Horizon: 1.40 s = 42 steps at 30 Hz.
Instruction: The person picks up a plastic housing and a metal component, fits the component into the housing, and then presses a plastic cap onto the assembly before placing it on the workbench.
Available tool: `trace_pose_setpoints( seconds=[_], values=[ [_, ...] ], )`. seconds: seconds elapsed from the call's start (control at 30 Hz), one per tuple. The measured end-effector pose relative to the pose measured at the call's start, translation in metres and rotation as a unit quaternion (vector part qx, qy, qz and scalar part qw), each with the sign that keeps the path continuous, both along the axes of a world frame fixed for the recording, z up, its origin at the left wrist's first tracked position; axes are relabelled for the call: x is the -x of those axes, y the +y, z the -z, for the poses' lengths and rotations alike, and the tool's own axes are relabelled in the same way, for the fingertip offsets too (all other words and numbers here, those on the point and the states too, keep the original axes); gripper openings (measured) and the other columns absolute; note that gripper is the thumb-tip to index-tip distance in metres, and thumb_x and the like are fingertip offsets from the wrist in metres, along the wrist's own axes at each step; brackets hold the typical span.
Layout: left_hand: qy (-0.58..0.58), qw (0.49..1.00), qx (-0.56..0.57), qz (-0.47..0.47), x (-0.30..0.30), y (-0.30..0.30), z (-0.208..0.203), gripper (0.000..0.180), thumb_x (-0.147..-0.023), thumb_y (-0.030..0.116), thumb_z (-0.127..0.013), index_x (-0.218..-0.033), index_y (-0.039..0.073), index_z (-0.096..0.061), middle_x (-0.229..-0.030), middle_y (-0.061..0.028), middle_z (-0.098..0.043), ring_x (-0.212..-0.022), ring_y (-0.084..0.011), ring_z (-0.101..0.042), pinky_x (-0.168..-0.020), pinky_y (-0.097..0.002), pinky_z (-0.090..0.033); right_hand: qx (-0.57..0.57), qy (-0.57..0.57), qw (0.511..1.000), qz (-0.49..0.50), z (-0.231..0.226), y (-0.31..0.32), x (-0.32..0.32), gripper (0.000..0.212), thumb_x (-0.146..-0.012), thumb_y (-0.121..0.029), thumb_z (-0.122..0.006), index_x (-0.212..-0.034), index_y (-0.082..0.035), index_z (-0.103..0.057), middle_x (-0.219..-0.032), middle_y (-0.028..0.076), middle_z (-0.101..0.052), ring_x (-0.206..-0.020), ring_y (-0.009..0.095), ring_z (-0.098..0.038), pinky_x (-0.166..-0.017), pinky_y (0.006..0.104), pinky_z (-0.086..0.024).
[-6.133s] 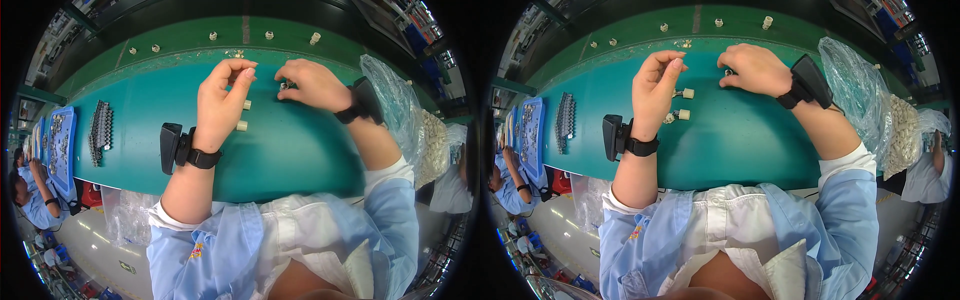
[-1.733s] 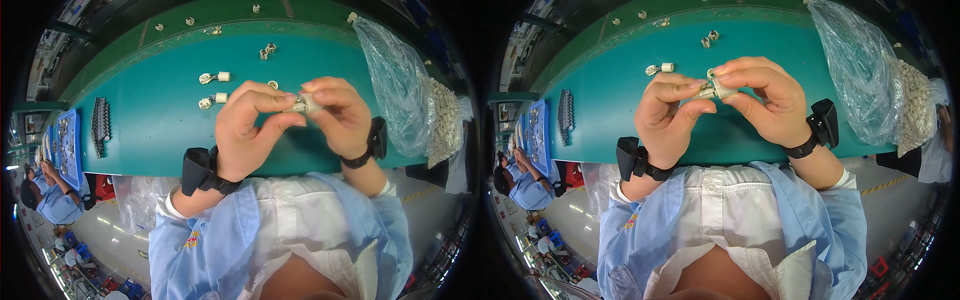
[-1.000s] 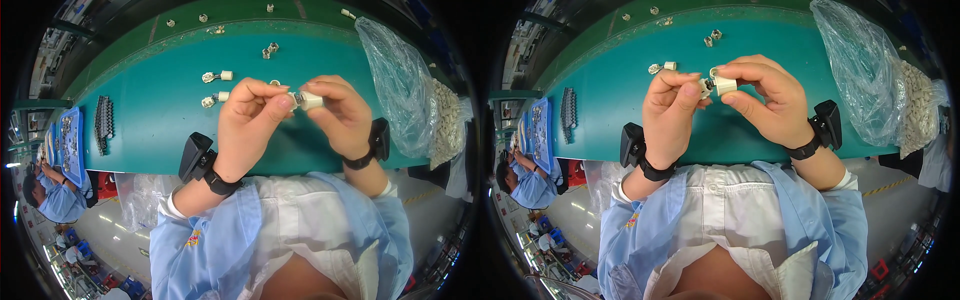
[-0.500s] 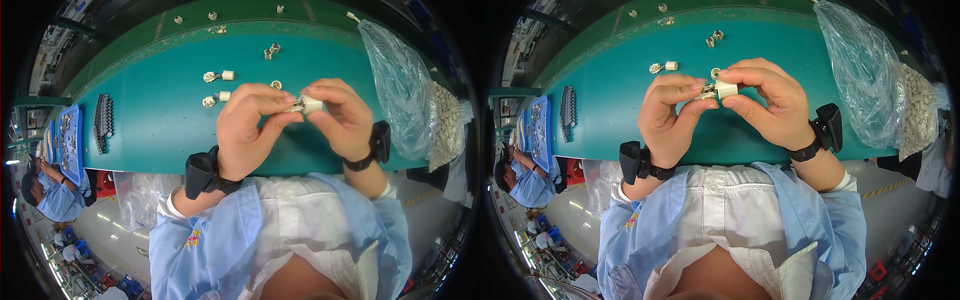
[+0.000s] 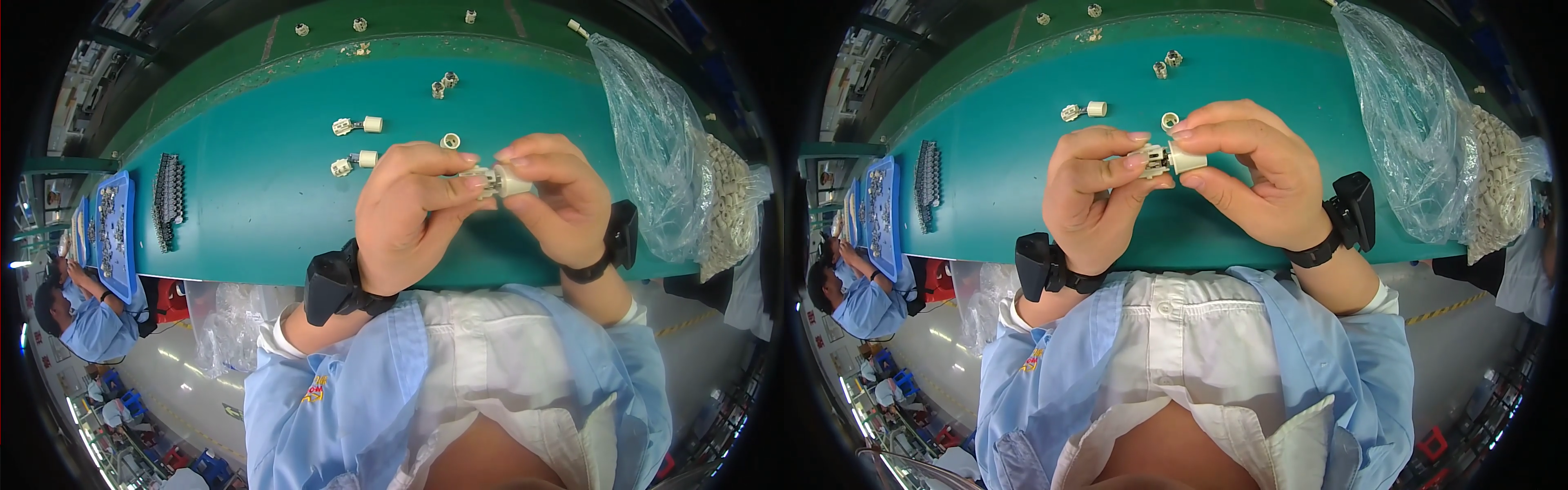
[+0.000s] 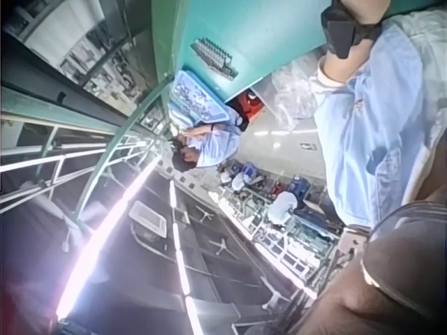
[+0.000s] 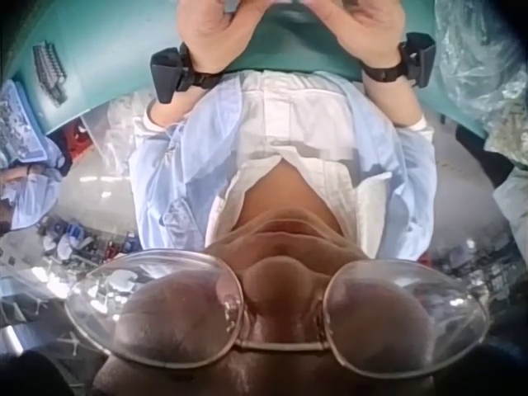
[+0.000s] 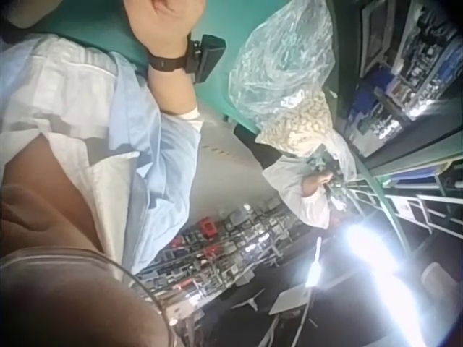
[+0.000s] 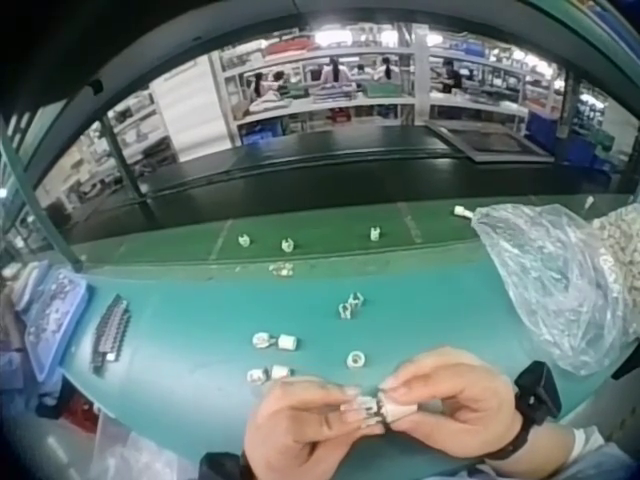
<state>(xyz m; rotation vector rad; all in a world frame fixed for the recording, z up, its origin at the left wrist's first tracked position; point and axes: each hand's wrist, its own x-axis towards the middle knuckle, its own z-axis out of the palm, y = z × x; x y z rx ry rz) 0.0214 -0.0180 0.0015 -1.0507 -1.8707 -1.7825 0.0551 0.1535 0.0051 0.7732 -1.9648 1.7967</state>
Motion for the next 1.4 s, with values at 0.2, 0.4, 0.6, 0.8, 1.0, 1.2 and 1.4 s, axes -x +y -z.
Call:
trace_pose_setpoints(
  seconds=[0.2, 0.4, 0.6, 0.8, 1.0, 1.2, 1.4],
  values=[
    [0.028, 1.0, -0.006, -0.001, 0.001, 0.0, 0.005, 0.026, -0.061, -0.007, -0.07, -0.081, 0.004, -0.056, -0.088, -0.0095, -0.057, -0.078, -0.0204, -0.056, -0.064, -0.0274, -0.047, 0.03, 0.0, 1.0, -0.005, 0.0, -0.002, 0.0, 0.031, -0.071, 0.008, -0.061, -0.1, 0.0, -0.055, -0.103, 0.013, -0.052, -0.096, 0.021, -0.052, -0.08, 0.0287, -0.044],
    [-0.016, 1.0, -0.007, 0.017, -0.001, -0.002, 0.004, 0.027, -0.061, -0.006, -0.07, -0.081, 0.005, -0.055, -0.088, -0.0092, -0.057, -0.078, -0.021, -0.056, -0.064, -0.0277, -0.047, 0.021, -0.003, 1.0, -0.01, 0.001, 0.0, 0.0, 0.032, -0.071, 0.008, -0.061, -0.101, 0.0, -0.054, -0.103, 0.014, -0.052, -0.096, 0.021, -0.052, -0.081, 0.0285, -0.044],
    [0.021, 1.0, -0.001, -0.004, 0.001, -0.003, 0.008, 0.027, -0.061, -0.005, -0.07, -0.082, 0.005, -0.055, -0.087, -0.0085, -0.058, -0.077, -0.0213, -0.056, -0.063, -0.0276, -0.047, 0.007, -0.011, 1.0, -0.001, 0.001, -0.001, -0.001, 0.032, -0.07, 0.005, -0.06, -0.1, 0.0, -0.052, -0.102, 0.015, -0.05, -0.094, 0.022, -0.051, -0.081, 0.0302, -0.042],
    [-0.07, 0.997, 0.009, 0.029, -0.004, -0.007, 0.002, 0.027, -0.063, -0.006, -0.069, -0.083, 0.004, -0.055, -0.089, -0.0089, -0.057, -0.078, -0.0209, -0.057, -0.064, -0.0267, -0.047, -0.002, -0.012, 1.0, 0.0, 0.0, 0.0, -0.002, 0.031, -0.071, 0.005, -0.06, -0.1, 0.001, -0.052, -0.102, 0.015, -0.05, -0.094, 0.021, -0.051, -0.081, 0.0302, -0.042],
    [-0.33, 0.927, -0.127, 0.122, -0.008, -0.001, -0.003, 0.025, -0.064, -0.007, -0.068, -0.083, 0.002, -0.054, -0.093, -0.0104, -0.056, -0.079, -0.0202, -0.057, -0.067, -0.0269, -0.048, 0.026, -0.002, 1.0, -0.001, 0.0, -0.002, 0.0, 0.033, -0.07, 0.007, -0.062, -0.102, 0.002, -0.054, -0.102, 0.014, -0.053, -0.094, 0.02, -0.052, -0.079, 0.0287, -0.044],
    [-0.108, 0.988, -0.091, 0.067, -0.001, 0.001, 0.005, 0.023, -0.064, -0.009, -0.066, -0.08, 0.001, -0.054, -0.094, -0.0126, -0.055, -0.08, -0.022, -0.057, -0.066, -0.0268, -0.049, -0.004, -0.026, 1.0, 0.013, -0.002, -0.001, -0.004, 0.032, -0.07, 0.004, -0.062, -0.101, 0.002, -0.053, -0.101, 0.014, -0.052, -0.092, 0.021, -0.052, -0.079, 0.0295, -0.042],
    [0.194, 0.98, 0.04, -0.009, 0.01, -0.008, 0.01, 0.023, -0.061, -0.008, -0.067, -0.075, 0.001, -0.052, -0.094, -0.0146, -0.054, -0.079, -0.0234, -0.056, -0.062, -0.0292, -0.048, -0.006, -0.031, 0.999, 0.004, 0.001, -0.001, -0.005, 0.033, -0.07, 0.003, -0.062, -0.102, 0.002, -0.053, -0.1, 0.015, -0.052, -0.091, 0.021, -0.051, -0.079, 0.0299, -0.042]
  ],
)
